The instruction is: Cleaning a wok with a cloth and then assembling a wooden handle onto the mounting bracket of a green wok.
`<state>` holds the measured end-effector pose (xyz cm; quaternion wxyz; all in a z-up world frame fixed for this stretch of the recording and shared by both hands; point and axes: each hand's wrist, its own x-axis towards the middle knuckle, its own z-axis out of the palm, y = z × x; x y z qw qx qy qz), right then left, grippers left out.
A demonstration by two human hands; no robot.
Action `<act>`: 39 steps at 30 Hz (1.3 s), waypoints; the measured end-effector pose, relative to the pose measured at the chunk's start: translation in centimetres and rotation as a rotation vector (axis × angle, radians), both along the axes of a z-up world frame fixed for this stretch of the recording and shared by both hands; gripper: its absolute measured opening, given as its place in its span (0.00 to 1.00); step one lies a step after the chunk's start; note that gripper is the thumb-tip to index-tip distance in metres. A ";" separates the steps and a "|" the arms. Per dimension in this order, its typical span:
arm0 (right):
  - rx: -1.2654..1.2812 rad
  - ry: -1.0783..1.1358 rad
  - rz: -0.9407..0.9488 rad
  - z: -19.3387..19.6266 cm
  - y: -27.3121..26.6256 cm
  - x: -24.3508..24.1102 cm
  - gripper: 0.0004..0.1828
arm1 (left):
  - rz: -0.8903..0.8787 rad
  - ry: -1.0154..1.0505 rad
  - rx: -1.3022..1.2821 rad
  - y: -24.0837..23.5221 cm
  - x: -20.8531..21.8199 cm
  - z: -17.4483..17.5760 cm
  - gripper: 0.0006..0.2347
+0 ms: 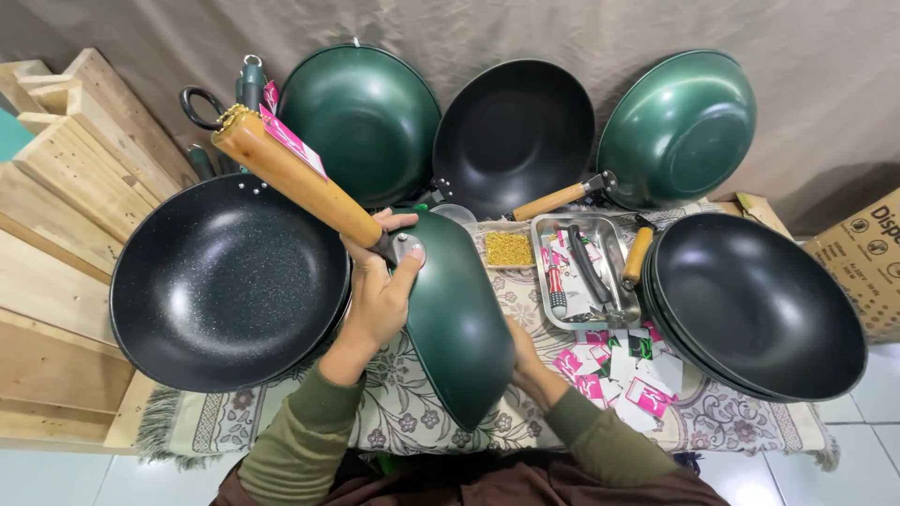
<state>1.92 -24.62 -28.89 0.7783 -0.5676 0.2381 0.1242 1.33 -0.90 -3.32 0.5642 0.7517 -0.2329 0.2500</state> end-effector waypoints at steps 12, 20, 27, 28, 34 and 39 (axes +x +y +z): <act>-0.643 -1.265 -0.101 15.3 2.9 -8.9 0.27 | 0.106 0.134 -0.051 -1.0 -1.5 2.2 0.17; -0.903 -1.543 -0.090 18.6 4.8 -8.8 0.24 | 0.167 0.096 -0.078 -1.6 -2.4 2.5 0.16; -0.966 -1.710 -0.076 11.9 2.6 -10.0 0.23 | 0.205 0.148 -0.129 -1.1 -1.6 2.0 0.17; -0.968 -1.711 -0.078 10.7 2.3 -10.0 0.23 | 0.203 0.146 -0.130 -0.9 -1.4 1.9 0.17; -0.805 -1.302 -0.063 3.4 0.5 -8.4 0.29 | 0.211 0.190 -0.176 -0.3 -0.1 0.3 0.16; -0.837 -1.113 -0.110 2.4 -0.5 -5.0 0.25 | 0.239 0.067 -0.133 0.3 1.1 -1.7 0.22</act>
